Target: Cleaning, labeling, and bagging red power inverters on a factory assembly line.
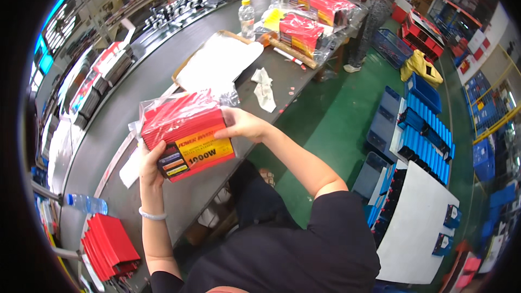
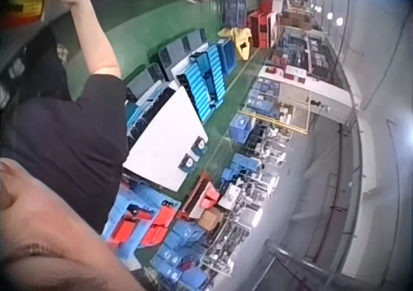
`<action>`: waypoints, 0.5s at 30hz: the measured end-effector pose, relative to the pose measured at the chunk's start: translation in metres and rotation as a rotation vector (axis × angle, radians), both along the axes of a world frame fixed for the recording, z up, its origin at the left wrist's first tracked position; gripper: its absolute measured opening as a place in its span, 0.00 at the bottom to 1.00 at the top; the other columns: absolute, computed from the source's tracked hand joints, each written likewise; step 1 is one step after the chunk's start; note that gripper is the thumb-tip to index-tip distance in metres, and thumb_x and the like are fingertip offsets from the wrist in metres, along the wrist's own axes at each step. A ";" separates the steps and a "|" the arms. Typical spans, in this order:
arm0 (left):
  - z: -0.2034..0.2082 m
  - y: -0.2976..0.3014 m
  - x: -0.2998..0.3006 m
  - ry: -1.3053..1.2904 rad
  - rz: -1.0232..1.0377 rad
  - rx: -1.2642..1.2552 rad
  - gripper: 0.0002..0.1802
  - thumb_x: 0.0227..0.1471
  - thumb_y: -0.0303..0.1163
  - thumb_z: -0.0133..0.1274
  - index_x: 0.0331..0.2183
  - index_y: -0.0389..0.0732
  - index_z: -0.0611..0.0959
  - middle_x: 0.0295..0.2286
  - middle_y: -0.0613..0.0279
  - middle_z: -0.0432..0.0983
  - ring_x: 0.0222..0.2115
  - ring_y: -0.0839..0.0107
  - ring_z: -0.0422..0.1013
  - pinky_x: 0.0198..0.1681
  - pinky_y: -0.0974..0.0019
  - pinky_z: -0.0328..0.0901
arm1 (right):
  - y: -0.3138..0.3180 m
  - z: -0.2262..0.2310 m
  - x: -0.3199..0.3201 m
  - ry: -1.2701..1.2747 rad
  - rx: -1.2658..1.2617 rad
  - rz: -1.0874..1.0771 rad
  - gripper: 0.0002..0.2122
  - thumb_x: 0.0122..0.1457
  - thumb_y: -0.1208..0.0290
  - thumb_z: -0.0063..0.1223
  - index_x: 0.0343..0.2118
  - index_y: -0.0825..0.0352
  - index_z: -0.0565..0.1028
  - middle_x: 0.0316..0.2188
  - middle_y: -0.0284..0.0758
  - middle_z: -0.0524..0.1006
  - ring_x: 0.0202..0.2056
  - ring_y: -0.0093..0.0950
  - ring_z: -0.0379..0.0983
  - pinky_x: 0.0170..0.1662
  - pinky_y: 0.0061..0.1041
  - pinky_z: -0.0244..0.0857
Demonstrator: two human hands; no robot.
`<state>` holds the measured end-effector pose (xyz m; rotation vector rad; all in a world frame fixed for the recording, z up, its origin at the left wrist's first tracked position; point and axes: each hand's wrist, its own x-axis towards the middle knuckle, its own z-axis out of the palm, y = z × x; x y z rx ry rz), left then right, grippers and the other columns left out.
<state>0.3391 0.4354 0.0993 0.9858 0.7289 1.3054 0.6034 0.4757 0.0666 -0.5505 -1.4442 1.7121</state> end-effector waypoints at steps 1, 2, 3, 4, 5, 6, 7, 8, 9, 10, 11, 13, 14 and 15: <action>-0.002 0.009 0.007 0.015 -0.008 0.018 0.31 0.42 0.21 0.58 0.50 0.33 0.67 0.43 0.54 0.73 0.42 0.66 0.72 0.47 0.65 0.67 | -0.005 0.001 0.010 -0.067 -0.007 -0.022 0.34 0.46 0.76 0.64 0.57 0.69 0.59 0.50 0.37 0.70 0.51 0.26 0.65 0.55 0.27 0.58; 0.001 0.014 0.016 0.019 -0.039 0.011 0.32 0.40 0.21 0.60 0.50 0.33 0.68 0.42 0.55 0.73 0.42 0.66 0.72 0.47 0.65 0.66 | -0.010 0.001 0.020 -0.136 -0.015 -0.038 0.32 0.46 0.77 0.63 0.56 0.70 0.60 0.49 0.36 0.71 0.50 0.26 0.66 0.55 0.27 0.59; 0.003 0.020 0.022 0.080 -0.069 0.041 0.33 0.39 0.21 0.61 0.50 0.33 0.68 0.41 0.55 0.74 0.42 0.67 0.72 0.47 0.65 0.66 | -0.018 0.007 0.031 -0.300 -0.030 -0.161 0.33 0.45 0.76 0.66 0.55 0.70 0.62 0.48 0.35 0.71 0.49 0.25 0.67 0.53 0.26 0.61; 0.005 0.028 0.030 0.140 -0.097 0.073 0.34 0.38 0.21 0.61 0.50 0.33 0.69 0.41 0.56 0.74 0.41 0.67 0.72 0.46 0.66 0.66 | -0.023 -0.001 0.038 -0.200 0.009 -0.254 0.32 0.43 0.75 0.67 0.53 0.70 0.64 0.47 0.35 0.72 0.48 0.25 0.67 0.52 0.26 0.62; 0.005 0.038 0.039 0.166 -0.127 0.121 0.34 0.37 0.22 0.62 0.49 0.33 0.69 0.40 0.56 0.74 0.40 0.68 0.72 0.46 0.66 0.66 | -0.028 -0.004 0.044 -0.181 0.060 -0.330 0.30 0.44 0.76 0.66 0.52 0.70 0.65 0.46 0.34 0.73 0.48 0.25 0.68 0.52 0.27 0.62; 0.007 0.048 0.049 0.192 -0.156 0.168 0.35 0.36 0.22 0.63 0.49 0.33 0.69 0.40 0.57 0.74 0.39 0.69 0.72 0.45 0.66 0.67 | -0.032 -0.005 0.052 -0.162 0.112 -0.405 0.29 0.44 0.77 0.65 0.51 0.69 0.67 0.45 0.34 0.74 0.47 0.26 0.69 0.51 0.28 0.62; 0.014 0.056 0.057 0.272 -0.190 0.101 0.34 0.36 0.23 0.64 0.48 0.33 0.70 0.39 0.56 0.74 0.39 0.70 0.72 0.44 0.67 0.67 | -0.034 -0.005 0.060 -0.166 0.120 -0.418 0.29 0.44 0.77 0.65 0.51 0.69 0.67 0.45 0.34 0.74 0.47 0.26 0.69 0.51 0.28 0.62; 0.017 0.064 0.073 0.274 -0.185 0.146 0.33 0.37 0.24 0.65 0.47 0.32 0.71 0.39 0.56 0.74 0.37 0.71 0.73 0.40 0.68 0.69 | -0.037 -0.005 0.070 -0.116 0.080 -0.478 0.30 0.44 0.77 0.66 0.52 0.70 0.65 0.46 0.35 0.73 0.47 0.25 0.68 0.52 0.27 0.62; 0.018 0.075 0.086 0.347 -0.225 0.132 0.35 0.38 0.26 0.65 0.49 0.32 0.69 0.39 0.56 0.75 0.35 0.71 0.74 0.38 0.70 0.69 | -0.040 -0.005 0.079 -0.065 0.038 -0.535 0.31 0.44 0.77 0.66 0.52 0.70 0.64 0.47 0.35 0.72 0.48 0.24 0.68 0.52 0.27 0.61; 0.017 0.086 0.098 0.421 -0.263 0.116 0.37 0.39 0.27 0.65 0.51 0.31 0.67 0.39 0.56 0.75 0.33 0.71 0.74 0.35 0.71 0.70 | -0.042 -0.005 0.086 -0.013 0.054 -0.596 0.28 0.45 0.78 0.64 0.51 0.71 0.66 0.45 0.35 0.73 0.47 0.25 0.68 0.52 0.27 0.61; 0.014 0.096 0.108 0.643 -0.149 0.280 0.42 0.39 0.31 0.66 0.54 0.32 0.63 0.39 0.54 0.74 0.35 0.67 0.74 0.37 0.69 0.70 | -0.040 -0.007 0.094 0.011 0.041 -0.625 0.27 0.46 0.77 0.64 0.50 0.71 0.66 0.45 0.35 0.73 0.47 0.26 0.69 0.53 0.27 0.61; 0.026 0.094 0.127 0.549 -0.232 0.293 0.56 0.38 0.44 0.67 0.60 0.38 0.52 0.46 0.44 0.69 0.49 0.55 0.67 0.50 0.57 0.63 | -0.039 -0.013 0.114 0.035 0.013 -0.717 0.26 0.48 0.75 0.62 0.51 0.71 0.66 0.46 0.36 0.73 0.47 0.27 0.69 0.53 0.27 0.61; 0.026 0.096 0.124 0.549 -0.221 0.289 0.56 0.38 0.44 0.67 0.60 0.38 0.52 0.46 0.44 0.69 0.49 0.55 0.67 0.50 0.57 0.63 | -0.036 -0.018 0.122 0.077 0.036 -0.784 0.27 0.48 0.75 0.62 0.51 0.71 0.65 0.46 0.37 0.73 0.47 0.27 0.70 0.52 0.27 0.62; 0.022 0.099 0.119 0.696 -0.068 0.437 0.56 0.37 0.46 0.67 0.60 0.40 0.52 0.49 0.42 0.65 0.52 0.53 0.62 0.54 0.55 0.59 | -0.036 -0.016 0.126 0.089 0.010 -0.843 0.26 0.48 0.75 0.62 0.51 0.71 0.65 0.46 0.37 0.73 0.47 0.28 0.70 0.51 0.28 0.62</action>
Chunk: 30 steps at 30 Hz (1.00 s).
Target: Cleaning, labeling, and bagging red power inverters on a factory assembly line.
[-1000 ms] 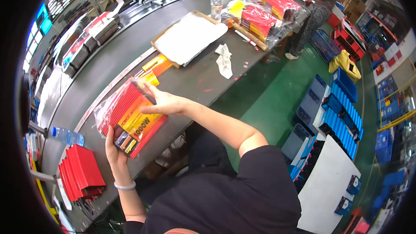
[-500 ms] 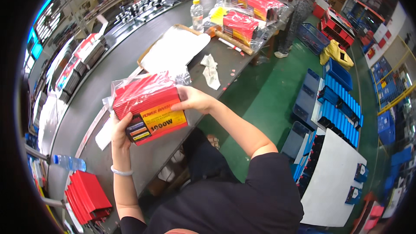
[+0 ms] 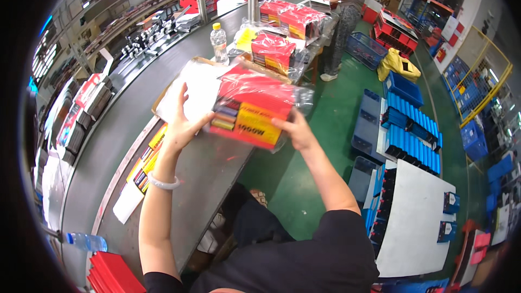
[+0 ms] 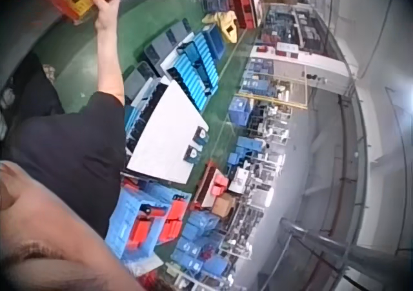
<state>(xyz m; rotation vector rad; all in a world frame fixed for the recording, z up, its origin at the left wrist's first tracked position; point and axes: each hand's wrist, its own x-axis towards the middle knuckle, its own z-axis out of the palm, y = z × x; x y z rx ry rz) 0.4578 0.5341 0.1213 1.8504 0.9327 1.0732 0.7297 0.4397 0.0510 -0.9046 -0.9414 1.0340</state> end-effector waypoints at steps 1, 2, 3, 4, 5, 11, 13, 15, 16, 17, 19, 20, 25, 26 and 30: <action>-0.003 0.001 -0.007 0.114 0.123 0.195 0.57 0.37 0.47 0.66 0.61 0.42 0.51 0.52 0.40 0.61 0.56 0.51 0.57 0.57 0.54 0.55 | 0.001 0.003 0.004 0.022 -0.022 -0.053 0.26 0.48 0.76 0.61 0.51 0.71 0.65 0.46 0.37 0.73 0.47 0.28 0.70 0.51 0.28 0.63; 0.000 -0.002 -0.011 0.065 0.076 0.199 0.55 0.37 0.44 0.66 0.60 0.41 0.53 0.55 0.42 0.57 0.57 0.53 0.54 0.57 0.54 0.55 | 0.002 0.001 0.014 -0.003 -0.003 -0.136 0.25 0.49 0.76 0.61 0.50 0.71 0.66 0.46 0.37 0.73 0.47 0.28 0.70 0.50 0.28 0.63; 0.004 -0.007 -0.016 0.067 0.076 0.191 0.55 0.37 0.44 0.66 0.60 0.41 0.53 0.55 0.42 0.57 0.57 0.53 0.54 0.57 0.54 0.55 | 0.005 -0.004 0.027 -0.026 0.017 -0.217 0.25 0.49 0.76 0.61 0.50 0.71 0.66 0.46 0.37 0.73 0.47 0.28 0.70 0.50 0.28 0.64; 0.007 -0.013 -0.023 0.075 0.089 0.198 0.54 0.37 0.43 0.66 0.60 0.41 0.54 0.55 0.44 0.57 0.57 0.54 0.55 0.56 0.54 0.55 | 0.012 -0.011 0.039 -0.061 0.046 -0.258 0.24 0.50 0.77 0.60 0.50 0.71 0.66 0.46 0.38 0.73 0.46 0.28 0.70 0.50 0.27 0.64; 0.011 -0.020 -0.031 0.082 0.100 0.209 0.53 0.38 0.42 0.66 0.60 0.41 0.55 0.55 0.46 0.58 0.56 0.55 0.56 0.56 0.54 0.55 | 0.017 -0.012 0.046 -0.095 0.089 -0.305 0.23 0.49 0.79 0.60 0.50 0.72 0.66 0.45 0.38 0.74 0.46 0.28 0.71 0.50 0.27 0.64; 0.034 -0.066 -0.072 -0.016 0.182 0.166 0.48 0.39 0.32 0.62 0.60 0.42 0.55 0.54 0.50 0.60 0.55 0.58 0.58 0.57 0.57 0.54 | 0.069 -0.042 0.071 -0.172 0.177 -0.391 0.25 0.48 0.81 0.61 0.50 0.71 0.66 0.46 0.38 0.73 0.46 0.27 0.70 0.51 0.26 0.62; 0.040 -0.081 -0.090 0.027 0.256 0.277 0.47 0.39 0.30 0.59 0.60 0.43 0.56 0.53 0.51 0.60 0.54 0.59 0.59 0.58 0.57 0.53 | 0.098 -0.056 0.073 -0.242 0.213 -0.432 0.26 0.47 0.81 0.62 0.50 0.70 0.66 0.46 0.38 0.73 0.47 0.27 0.70 0.52 0.27 0.62; 0.043 -0.097 -0.104 -0.004 0.302 0.306 0.47 0.39 0.30 0.59 0.60 0.43 0.56 0.53 0.51 0.60 0.54 0.59 0.59 0.57 0.57 0.53 | 0.112 -0.050 0.061 -0.244 0.281 -0.469 0.27 0.44 0.73 0.67 0.47 0.72 0.67 0.43 0.40 0.74 0.44 0.28 0.72 0.48 0.27 0.65; 0.045 -0.101 -0.106 -0.029 0.353 0.329 0.47 0.39 0.31 0.59 0.60 0.42 0.56 0.53 0.50 0.60 0.53 0.60 0.59 0.57 0.58 0.53 | 0.129 -0.067 0.081 -0.424 0.232 -0.537 0.31 0.42 0.67 0.69 0.47 0.73 0.67 0.42 0.42 0.74 0.44 0.29 0.71 0.47 0.27 0.65; 0.044 -0.107 -0.111 -0.028 0.379 0.322 0.47 0.39 0.31 0.59 0.60 0.42 0.56 0.53 0.50 0.60 0.53 0.60 0.59 0.57 0.58 0.53 | 0.139 -0.065 0.079 -0.427 0.232 -0.511 0.31 0.42 0.67 0.69 0.47 0.73 0.67 0.42 0.42 0.74 0.44 0.29 0.71 0.47 0.27 0.65; 0.041 -0.126 -0.120 -0.107 0.396 0.375 0.48 0.39 0.32 0.59 0.60 0.39 0.55 0.53 0.50 0.61 0.53 0.60 0.59 0.56 0.58 0.54 | 0.160 -0.064 0.067 -0.676 0.281 -0.614 0.33 0.39 0.62 0.70 0.47 0.74 0.67 0.40 0.45 0.75 0.43 0.32 0.72 0.46 0.29 0.65; 0.038 -0.135 -0.121 -0.087 0.439 0.362 0.48 0.39 0.34 0.60 0.59 0.36 0.55 0.53 0.50 0.62 0.53 0.60 0.60 0.56 0.59 0.54 | 0.156 -0.055 0.057 -0.699 0.206 -0.631 0.32 0.39 0.61 0.70 0.46 0.72 0.69 0.39 0.44 0.76 0.42 0.33 0.72 0.46 0.31 0.65; 0.026 -0.163 -0.146 0.061 0.469 0.527 0.45 0.37 0.35 0.66 0.54 0.33 0.64 0.49 0.48 0.67 0.48 0.58 0.66 0.52 0.60 0.60 | 0.162 -0.062 0.099 -0.889 0.149 -0.630 0.25 0.44 0.65 0.66 0.44 0.71 0.71 0.40 0.44 0.75 0.40 0.38 0.71 0.44 0.35 0.65; 0.022 -0.171 -0.155 0.048 0.479 0.511 0.43 0.37 0.35 0.66 0.53 0.34 0.65 0.48 0.47 0.68 0.47 0.57 0.67 0.51 0.60 0.61 | 0.165 -0.073 0.110 -0.716 0.086 -0.550 0.25 0.47 0.65 0.65 0.45 0.73 0.70 0.41 0.45 0.74 0.40 0.36 0.71 0.42 0.35 0.66; 0.008 -0.225 -0.190 0.134 0.779 0.592 0.39 0.38 0.37 0.65 0.52 0.35 0.68 0.47 0.47 0.69 0.46 0.54 0.68 0.49 0.59 0.63 | 0.181 -0.093 0.178 -1.165 0.100 -0.712 0.35 0.48 0.65 0.65 0.55 0.75 0.59 0.53 0.46 0.66 0.48 0.36 0.67 0.53 0.33 0.62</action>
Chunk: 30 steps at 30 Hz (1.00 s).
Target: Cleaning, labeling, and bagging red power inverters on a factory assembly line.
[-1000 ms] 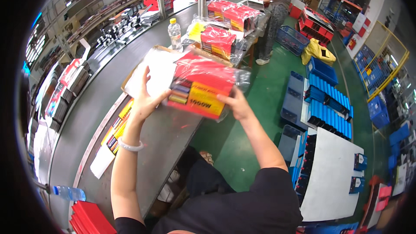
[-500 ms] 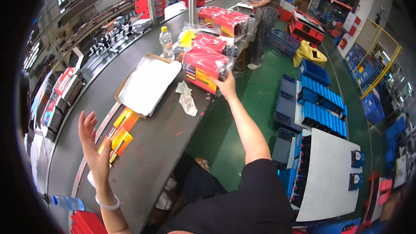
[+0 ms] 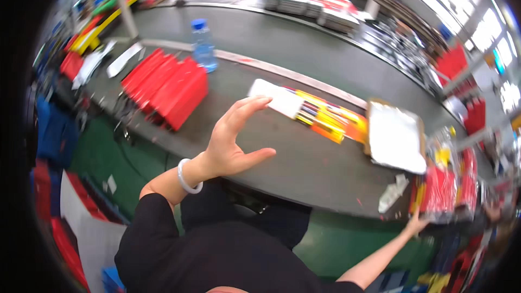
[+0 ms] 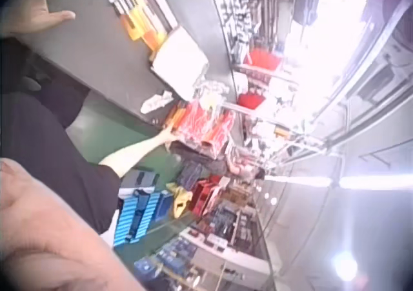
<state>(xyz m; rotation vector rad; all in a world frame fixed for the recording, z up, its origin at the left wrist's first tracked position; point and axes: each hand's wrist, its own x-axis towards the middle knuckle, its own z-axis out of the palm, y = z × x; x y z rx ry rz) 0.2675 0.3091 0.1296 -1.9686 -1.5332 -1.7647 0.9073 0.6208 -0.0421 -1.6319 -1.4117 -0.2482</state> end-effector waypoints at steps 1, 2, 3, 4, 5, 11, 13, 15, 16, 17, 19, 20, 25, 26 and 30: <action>-0.005 -0.018 -0.008 0.006 0.132 0.016 0.38 0.39 0.37 0.65 0.51 0.36 0.69 0.46 0.48 0.69 0.45 0.53 0.68 0.49 0.60 0.63 | 0.001 0.005 -0.024 0.331 -0.002 0.268 0.34 0.48 0.69 0.65 0.55 0.76 0.60 0.54 0.46 0.65 0.51 0.37 0.66 0.55 0.34 0.59; -0.011 -0.030 -0.016 0.007 0.227 0.044 0.36 0.39 0.37 0.65 0.50 0.36 0.70 0.46 0.48 0.69 0.45 0.52 0.68 0.48 0.60 0.63 | -0.004 0.007 -0.044 0.325 0.103 0.163 0.31 0.48 0.71 0.63 0.53 0.77 0.62 0.52 0.47 0.67 0.50 0.38 0.66 0.54 0.34 0.60; -0.011 -0.047 -0.026 0.013 0.310 0.064 0.34 0.40 0.37 0.64 0.49 0.37 0.72 0.46 0.49 0.70 0.44 0.52 0.68 0.47 0.60 0.64 | -0.014 0.012 -0.062 0.321 0.205 0.041 0.27 0.49 0.72 0.61 0.51 0.78 0.64 0.50 0.48 0.68 0.50 0.38 0.67 0.53 0.33 0.60; -0.017 -0.060 -0.036 0.028 0.407 0.071 0.34 0.40 0.36 0.64 0.49 0.36 0.72 0.45 0.49 0.70 0.45 0.53 0.68 0.48 0.60 0.64 | -0.017 0.014 -0.072 0.269 0.298 -0.073 0.24 0.50 0.74 0.59 0.49 0.77 0.66 0.47 0.48 0.70 0.47 0.38 0.68 0.52 0.33 0.61; -0.021 -0.076 -0.045 0.050 0.509 0.070 0.33 0.40 0.36 0.64 0.48 0.36 0.72 0.45 0.49 0.70 0.45 0.53 0.68 0.48 0.60 0.63 | -0.029 0.026 -0.100 0.224 0.384 -0.185 0.20 0.51 0.75 0.58 0.47 0.76 0.68 0.44 0.47 0.71 0.45 0.38 0.69 0.51 0.33 0.62; -0.062 -0.128 -0.091 0.021 1.007 0.091 0.49 0.36 0.44 0.67 0.55 0.34 0.62 0.53 0.46 0.57 0.53 0.50 0.57 0.56 0.53 0.53 | -0.044 0.082 -0.283 0.487 0.687 0.382 0.13 0.55 0.71 0.56 0.38 0.74 0.69 0.33 0.42 0.73 0.32 0.34 0.70 0.40 0.30 0.67; -0.069 -0.131 -0.099 0.107 1.192 -0.048 0.58 0.29 0.50 0.70 0.57 0.35 0.59 0.55 0.44 0.52 0.55 0.47 0.52 0.57 0.49 0.48 | -0.026 0.073 -0.350 0.726 0.465 0.763 0.15 0.54 0.79 0.51 0.45 0.73 0.68 0.39 0.37 0.71 0.42 0.28 0.67 0.44 0.26 0.64; -0.078 -0.135 -0.103 0.123 1.227 -0.106 0.61 0.24 0.53 0.70 0.56 0.37 0.58 0.55 0.43 0.50 0.56 0.45 0.48 0.58 0.46 0.45 | -0.076 0.099 -0.460 0.392 0.184 0.963 0.18 0.52 0.80 0.51 0.48 0.69 0.68 0.44 0.34 0.70 0.45 0.27 0.66 0.51 0.25 0.59; -0.082 -0.134 -0.103 0.110 1.263 -0.131 0.59 0.25 0.52 0.70 0.56 0.39 0.60 0.55 0.43 0.49 0.56 0.45 0.48 0.57 0.46 0.45 | -0.094 0.108 -0.499 0.468 -0.034 1.138 0.18 0.53 0.80 0.51 0.48 0.68 0.69 0.43 0.34 0.71 0.45 0.27 0.67 0.52 0.26 0.58; -0.085 -0.133 -0.106 0.100 1.305 -0.157 0.57 0.25 0.51 0.71 0.55 0.40 0.61 0.56 0.44 0.49 0.56 0.45 0.48 0.57 0.45 0.46 | -0.118 0.118 -0.532 0.238 -0.002 1.199 0.16 0.53 0.79 0.51 0.47 0.68 0.70 0.41 0.34 0.73 0.45 0.27 0.68 0.51 0.26 0.59; -0.083 -0.127 -0.109 0.094 1.303 -0.154 0.54 0.25 0.50 0.71 0.53 0.41 0.63 0.56 0.43 0.48 0.56 0.45 0.47 0.57 0.44 0.45 | -0.132 0.111 -0.585 0.121 -0.058 1.438 0.14 0.56 0.77 0.50 0.46 0.69 0.71 0.40 0.36 0.74 0.45 0.27 0.69 0.52 0.26 0.58; -0.086 -0.125 -0.110 0.083 1.301 -0.163 0.52 0.26 0.48 0.71 0.52 0.42 0.65 0.56 0.43 0.48 0.57 0.44 0.46 0.57 0.44 0.45 | -0.147 0.108 -0.611 0.169 -0.095 1.523 0.15 0.52 0.77 0.52 0.45 0.69 0.72 0.39 0.38 0.75 0.44 0.31 0.70 0.51 0.28 0.60; -0.092 -0.117 -0.120 0.125 1.288 0.000 0.42 0.25 0.39 0.72 0.44 0.40 0.69 0.54 0.44 0.50 0.55 0.44 0.48 0.55 0.43 0.48 | -0.163 0.071 -0.704 0.027 -0.203 1.696 0.23 0.53 0.74 0.53 0.53 0.66 0.65 0.46 0.36 0.74 0.51 0.30 0.67 0.56 0.29 0.56; -0.094 -0.119 -0.120 0.105 1.260 0.024 0.41 0.26 0.38 0.72 0.43 0.40 0.69 0.53 0.44 0.51 0.55 0.44 0.49 0.55 0.43 0.49 | -0.168 0.063 -0.718 0.000 -0.302 1.742 0.26 0.53 0.74 0.54 0.56 0.67 0.61 0.48 0.37 0.73 0.54 0.30 0.65 0.57 0.28 0.55; -0.098 -0.114 -0.112 0.107 1.179 0.068 0.40 0.27 0.36 0.71 0.43 0.39 0.69 0.51 0.45 0.54 0.52 0.45 0.52 0.54 0.45 0.51 | -0.190 0.041 -0.750 0.271 -0.604 1.894 0.24 0.49 0.77 0.51 0.53 0.70 0.66 0.49 0.40 0.72 0.54 0.33 0.65 0.57 0.29 0.56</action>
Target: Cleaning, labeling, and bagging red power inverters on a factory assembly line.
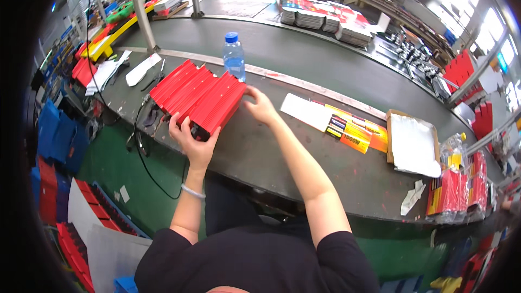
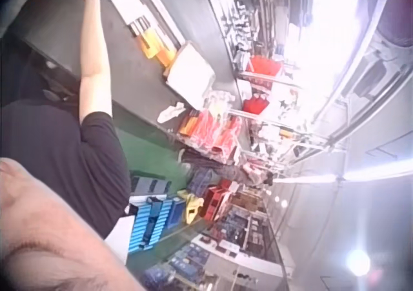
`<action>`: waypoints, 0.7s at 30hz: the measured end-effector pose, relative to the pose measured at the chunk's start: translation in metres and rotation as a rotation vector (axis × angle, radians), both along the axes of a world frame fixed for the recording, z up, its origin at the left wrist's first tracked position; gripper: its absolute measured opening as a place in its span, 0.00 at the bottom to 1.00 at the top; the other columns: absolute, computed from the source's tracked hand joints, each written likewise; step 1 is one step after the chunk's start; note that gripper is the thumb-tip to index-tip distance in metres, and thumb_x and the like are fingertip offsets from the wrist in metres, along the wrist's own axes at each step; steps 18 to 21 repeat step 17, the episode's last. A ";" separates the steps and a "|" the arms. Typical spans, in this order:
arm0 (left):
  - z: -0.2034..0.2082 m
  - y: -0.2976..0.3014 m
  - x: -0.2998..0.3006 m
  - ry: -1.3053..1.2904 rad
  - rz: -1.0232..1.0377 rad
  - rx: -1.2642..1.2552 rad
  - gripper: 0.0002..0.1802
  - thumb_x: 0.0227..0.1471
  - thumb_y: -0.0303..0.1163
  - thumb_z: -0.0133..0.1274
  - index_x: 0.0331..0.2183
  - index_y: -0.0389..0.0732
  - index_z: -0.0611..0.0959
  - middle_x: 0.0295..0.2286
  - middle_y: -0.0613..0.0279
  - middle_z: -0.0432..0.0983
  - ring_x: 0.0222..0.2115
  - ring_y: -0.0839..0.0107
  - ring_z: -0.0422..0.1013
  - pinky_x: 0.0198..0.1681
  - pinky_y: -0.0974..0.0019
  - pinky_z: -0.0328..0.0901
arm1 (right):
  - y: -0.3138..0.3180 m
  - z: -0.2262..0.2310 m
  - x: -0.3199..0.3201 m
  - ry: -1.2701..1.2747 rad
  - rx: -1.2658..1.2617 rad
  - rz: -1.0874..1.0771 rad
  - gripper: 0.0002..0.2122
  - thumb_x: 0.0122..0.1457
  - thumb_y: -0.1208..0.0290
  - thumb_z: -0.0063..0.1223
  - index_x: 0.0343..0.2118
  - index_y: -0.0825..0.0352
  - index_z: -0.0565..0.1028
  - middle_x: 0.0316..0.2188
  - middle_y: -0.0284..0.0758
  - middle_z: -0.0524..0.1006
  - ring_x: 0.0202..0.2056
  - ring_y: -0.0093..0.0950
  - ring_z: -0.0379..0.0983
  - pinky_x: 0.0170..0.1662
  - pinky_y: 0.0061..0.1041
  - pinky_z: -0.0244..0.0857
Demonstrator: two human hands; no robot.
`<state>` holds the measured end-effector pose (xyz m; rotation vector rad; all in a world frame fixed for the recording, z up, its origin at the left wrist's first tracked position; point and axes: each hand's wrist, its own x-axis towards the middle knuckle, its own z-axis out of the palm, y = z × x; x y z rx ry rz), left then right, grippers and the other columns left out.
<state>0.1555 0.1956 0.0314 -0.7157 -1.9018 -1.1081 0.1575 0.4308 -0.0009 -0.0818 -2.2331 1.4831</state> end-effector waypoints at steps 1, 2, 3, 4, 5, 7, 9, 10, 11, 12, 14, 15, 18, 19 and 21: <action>-0.005 0.006 -0.002 0.008 -0.075 0.050 0.41 0.27 0.36 0.71 0.44 0.39 0.68 0.50 0.46 0.55 0.51 0.46 0.54 0.52 0.46 0.52 | 0.000 0.001 -0.001 -0.031 -0.038 0.039 0.23 0.48 0.79 0.50 0.51 0.71 0.68 0.48 0.41 0.73 0.53 0.32 0.66 0.57 0.29 0.56; -0.005 0.009 0.001 0.033 -0.059 0.020 0.41 0.28 0.35 0.71 0.45 0.38 0.68 0.49 0.46 0.56 0.49 0.47 0.56 0.51 0.48 0.54 | -0.004 -0.001 0.001 0.031 -0.030 0.029 0.22 0.47 0.80 0.49 0.48 0.71 0.70 0.47 0.43 0.73 0.52 0.32 0.67 0.56 0.29 0.57; -0.001 0.010 0.005 0.060 -0.055 -0.007 0.41 0.28 0.34 0.71 0.45 0.38 0.67 0.48 0.46 0.57 0.48 0.49 0.58 0.51 0.49 0.55 | -0.009 -0.002 0.003 0.091 -0.017 0.007 0.20 0.46 0.80 0.47 0.46 0.71 0.72 0.46 0.44 0.74 0.51 0.32 0.68 0.56 0.29 0.58; 0.001 0.012 0.006 0.070 -0.116 0.009 0.40 0.29 0.33 0.70 0.45 0.38 0.67 0.47 0.47 0.59 0.47 0.52 0.60 0.50 0.51 0.56 | -0.013 0.003 0.007 0.068 0.002 -0.005 0.21 0.48 0.79 0.48 0.49 0.72 0.70 0.46 0.42 0.74 0.51 0.31 0.68 0.55 0.29 0.59; 0.002 0.017 0.005 0.079 -0.199 0.023 0.40 0.31 0.32 0.70 0.46 0.37 0.67 0.46 0.48 0.61 0.46 0.54 0.61 0.49 0.53 0.58 | -0.012 0.001 0.010 0.103 0.032 -0.003 0.21 0.48 0.79 0.48 0.49 0.71 0.70 0.46 0.42 0.74 0.50 0.32 0.69 0.55 0.30 0.60; -0.009 0.019 -0.002 -0.180 -0.442 0.289 0.36 0.37 0.28 0.67 0.47 0.37 0.66 0.44 0.52 0.64 0.44 0.59 0.64 0.49 0.57 0.61 | -0.017 0.002 0.023 0.188 -0.139 -0.028 0.20 0.48 0.79 0.48 0.48 0.71 0.70 0.44 0.44 0.74 0.47 0.33 0.71 0.53 0.29 0.61; -0.009 0.007 -0.011 -0.530 -0.565 0.418 0.31 0.43 0.24 0.62 0.49 0.37 0.67 0.48 0.55 0.64 0.47 0.61 0.64 0.49 0.59 0.63 | -0.014 0.003 0.048 0.217 0.045 -0.188 0.18 0.50 0.77 0.50 0.46 0.71 0.69 0.38 0.42 0.72 0.41 0.35 0.72 0.47 0.28 0.66; -0.006 -0.002 -0.015 -0.662 -0.728 0.503 0.29 0.46 0.23 0.59 0.50 0.37 0.66 0.47 0.55 0.66 0.47 0.60 0.65 0.50 0.58 0.63 | -0.020 0.030 0.076 0.137 -0.012 -0.182 0.15 0.51 0.74 0.52 0.43 0.70 0.70 0.36 0.42 0.71 0.39 0.34 0.72 0.44 0.27 0.67; -0.003 -0.002 -0.016 -0.795 -0.885 0.585 0.28 0.49 0.22 0.56 0.51 0.38 0.66 0.46 0.54 0.67 0.47 0.59 0.65 0.51 0.58 0.63 | -0.018 0.048 0.104 0.061 0.020 -0.220 0.14 0.51 0.72 0.54 0.41 0.68 0.71 0.31 0.40 0.73 0.35 0.32 0.73 0.41 0.26 0.67; -0.001 0.003 -0.014 -0.810 -0.924 0.570 0.28 0.49 0.22 0.56 0.51 0.38 0.66 0.46 0.54 0.67 0.47 0.59 0.65 0.51 0.58 0.63 | -0.017 0.063 0.131 -0.016 0.057 -0.260 0.13 0.52 0.72 0.53 0.40 0.67 0.71 0.29 0.38 0.74 0.33 0.30 0.74 0.40 0.26 0.68; 0.000 0.012 -0.010 -1.214 -1.085 0.546 0.26 0.52 0.25 0.52 0.52 0.38 0.65 0.48 0.52 0.67 0.48 0.56 0.65 0.53 0.55 0.62 | -0.008 0.070 0.177 -0.105 0.090 -0.284 0.10 0.54 0.70 0.53 0.39 0.66 0.72 0.25 0.35 0.75 0.30 0.28 0.75 0.37 0.26 0.69; -0.007 0.015 -0.011 -1.216 -1.083 0.543 0.26 0.52 0.25 0.52 0.52 0.38 0.65 0.48 0.52 0.67 0.48 0.56 0.65 0.53 0.55 0.62 | -0.004 0.068 0.193 -0.117 0.090 -0.265 0.09 0.54 0.69 0.52 0.38 0.65 0.73 0.24 0.34 0.76 0.29 0.27 0.75 0.36 0.26 0.69; -0.051 0.039 -0.026 -1.818 -1.311 0.687 0.32 0.53 0.31 0.53 0.57 0.41 0.60 0.55 0.54 0.60 0.50 0.50 0.64 0.55 0.48 0.58 | 0.000 0.067 0.205 -0.156 -0.082 -0.141 0.09 0.56 0.66 0.51 0.38 0.64 0.73 0.29 0.34 0.78 0.31 0.25 0.76 0.37 0.26 0.70; -0.051 0.039 -0.026 -1.818 -1.311 0.687 0.32 0.53 0.31 0.53 0.57 0.41 0.60 0.55 0.54 0.60 0.50 0.50 0.64 0.55 0.48 0.58 | 0.000 0.067 0.205 -0.156 -0.082 -0.141 0.09 0.56 0.66 0.51 0.38 0.64 0.73 0.29 0.34 0.78 0.31 0.25 0.76 0.37 0.26 0.70; -0.051 0.039 -0.026 -1.818 -1.311 0.687 0.32 0.53 0.31 0.53 0.57 0.41 0.60 0.55 0.54 0.60 0.50 0.50 0.64 0.55 0.48 0.58 | 0.000 0.067 0.205 -0.156 -0.082 -0.141 0.09 0.56 0.66 0.51 0.38 0.64 0.73 0.29 0.34 0.78 0.31 0.25 0.76 0.37 0.26 0.70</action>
